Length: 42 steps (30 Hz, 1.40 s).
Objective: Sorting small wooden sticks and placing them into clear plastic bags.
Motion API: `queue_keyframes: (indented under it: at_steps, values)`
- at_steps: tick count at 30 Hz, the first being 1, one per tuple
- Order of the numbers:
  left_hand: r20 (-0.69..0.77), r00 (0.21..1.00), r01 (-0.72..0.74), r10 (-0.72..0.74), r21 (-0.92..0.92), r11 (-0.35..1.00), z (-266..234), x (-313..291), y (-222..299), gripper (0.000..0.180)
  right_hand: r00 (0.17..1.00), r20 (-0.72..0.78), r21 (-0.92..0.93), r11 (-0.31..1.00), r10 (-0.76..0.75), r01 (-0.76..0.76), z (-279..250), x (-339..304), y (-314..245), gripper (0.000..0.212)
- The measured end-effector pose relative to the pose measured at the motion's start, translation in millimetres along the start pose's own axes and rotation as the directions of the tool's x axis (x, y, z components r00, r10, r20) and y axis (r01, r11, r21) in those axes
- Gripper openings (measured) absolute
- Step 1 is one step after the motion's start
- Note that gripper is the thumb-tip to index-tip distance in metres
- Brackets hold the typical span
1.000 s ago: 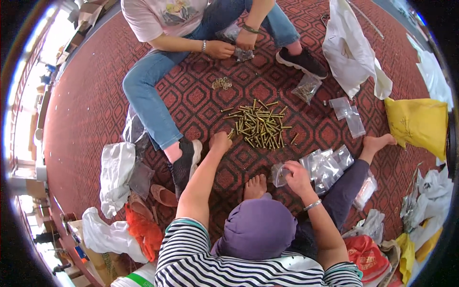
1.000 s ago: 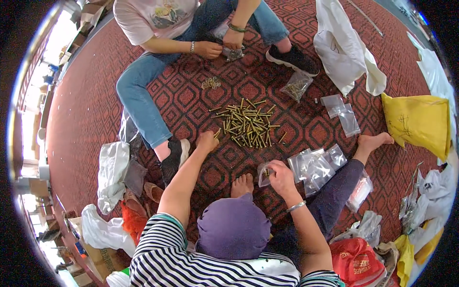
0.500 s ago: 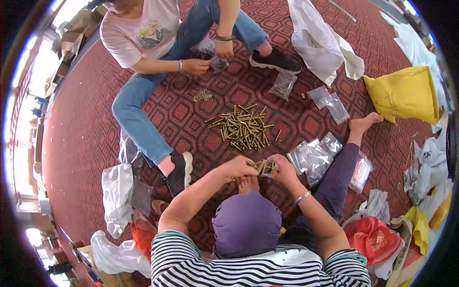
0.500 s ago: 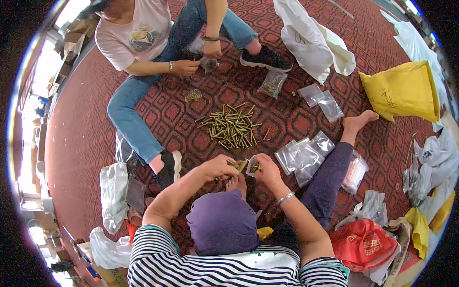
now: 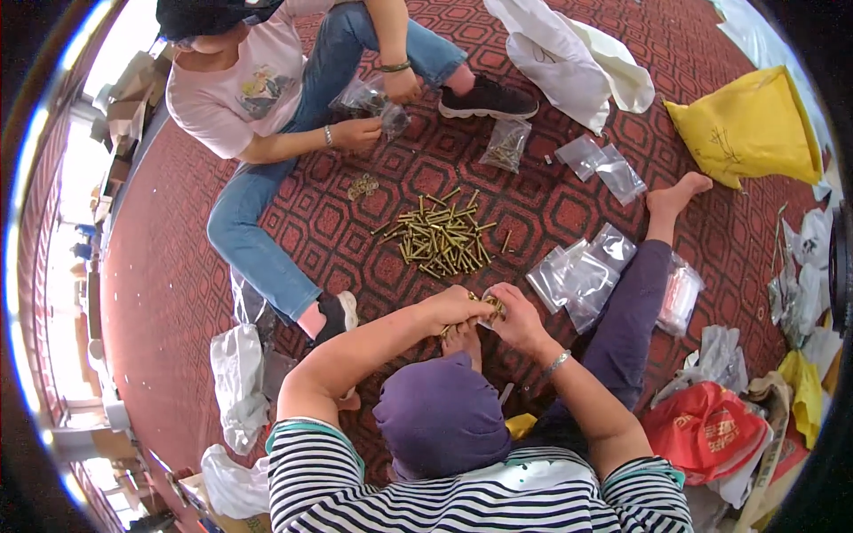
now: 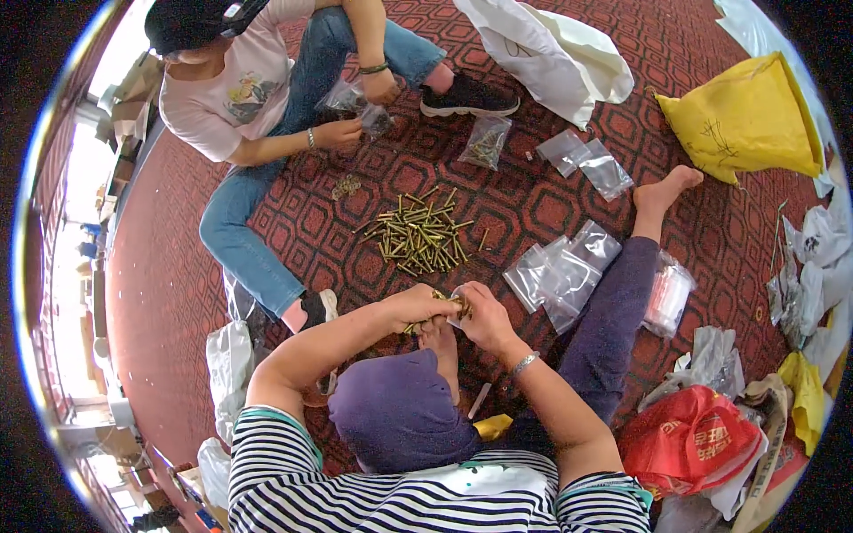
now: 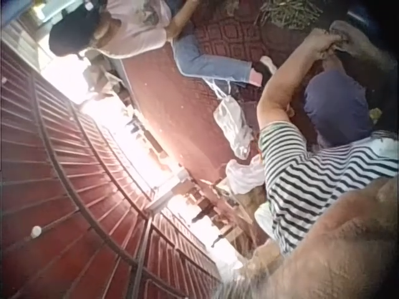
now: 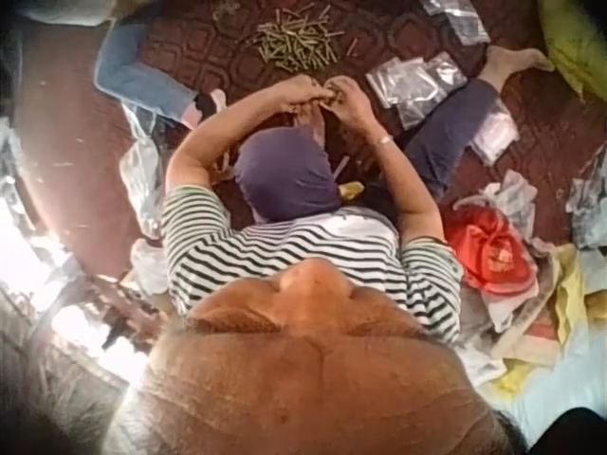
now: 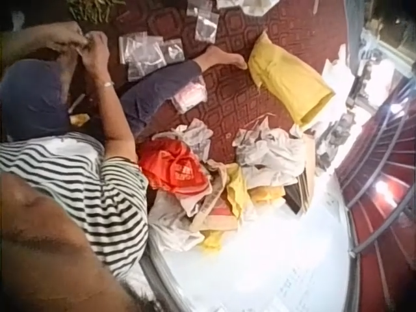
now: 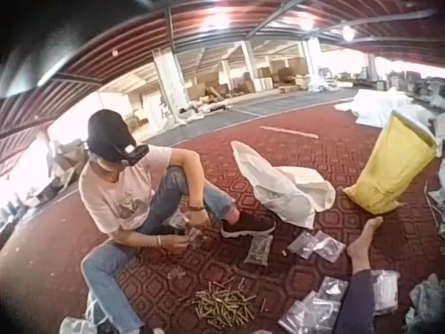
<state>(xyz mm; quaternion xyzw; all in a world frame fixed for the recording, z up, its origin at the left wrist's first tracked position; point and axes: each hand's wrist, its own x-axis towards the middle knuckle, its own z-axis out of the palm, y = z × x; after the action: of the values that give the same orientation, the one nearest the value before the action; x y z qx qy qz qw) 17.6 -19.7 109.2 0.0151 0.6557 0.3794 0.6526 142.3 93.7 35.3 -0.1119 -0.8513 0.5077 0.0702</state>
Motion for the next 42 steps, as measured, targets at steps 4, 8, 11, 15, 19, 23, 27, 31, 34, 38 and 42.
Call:
queue_keyframes:
  at_steps: [4, 8, 11, 15, 19, 23, 27, 31, 34, 38, 42]
  values:
    - [-0.073, 0.981, -0.191, 0.18, -0.223, 0.956, 9.1, 1.3, 6.4, 0.013, 0.999, -0.043, -0.012, 0.999, 0.031, -0.031, 0.7, 0.3, 6.3, 0.036]
    - [-0.324, 0.848, -0.53, 0.42, -0.53, 0.662, 27.4, 14.1, 7.8, 0.009, 0.997, -0.044, 0.011, 0.998, 0.06, -0.059, 8.7, 5.3, 6.3, 0.036]
    - [-0.462, 0.733, -0.674, 0.499, -0.592, 0.442, 31.0, 42.5, -5.4, 0.01, 0.993, -0.036, 0.056, 0.992, 0.116, -0.114, 13.4, 7.4, 0.9, 0.039]
    - [-0.532, 0.648, -0.758, 0.545, -0.517, 0.397, 40.5, 52.6, -18.6, 0.013, 0.989, -0.048, 0.041, 0.99, 0.137, -0.135, 23.9, 6.2, 11.6, 0.047]
    - [-0.578, 0.544, -0.838, 0.609, -0.342, 0.425, 41.3, 58.1, -28.8, 0.018, 0.988, -0.033, 0.02, 0.989, 0.15, -0.15, 30.0, 6.4, 13.6, 0.056]
    - [-0.593, 0.38, -0.912, 0.709, -0.116, 0.392, 35.7, 67.4, -40.9, 0.022, 0.976, 0.031, 0.001, 0.977, 0.215, -0.215, 26.1, 6.3, 3.8, 0.065]
    - [-0.537, 0.559, -0.828, 0.632, -0.396, 0.397, 26.9, 64.3, -49.4, 0.022, 0.977, 0.049, 0.059, 0.976, 0.207, -0.21, 26.4, 7.6, 5.9, 0.067]
    - [-0.515, 0.568, -0.822, 0.642, -0.404, 0.402, 28.4, 57.8, -42.0, 0.021, 0.982, 0.055, 0.103, 0.977, 0.183, -0.188, 25.3, 8.2, 8.8, 0.07]
    - [-0.606, 0.479, -0.823, 0.635, -0.058, 0.565, 39.9, 50.8, -32.2, 0.021, 0.992, 0.086, 0.325, 0.939, 0.087, -0.111, 38.1, 9.9, 49.4, 0.072]
    - [-0.604, 0.483, -0.835, 0.634, -0.099, 0.541, 32.4, 56.6, -48.1, 0.022, 0.999, 0.015, 0.303, 0.952, -0.052, 0.045, 27.7, 16.7, 1.4, 0.062]
    - [-0.547, 0.455, -0.887, 0.703, -0.212, 0.409, 28.6, 74.7, -59.9, 0.02, 1.0, -0.011, 0.182, 0.983, 0.027, -0.025, 28.8, 14.1, 13.6, 0.051]
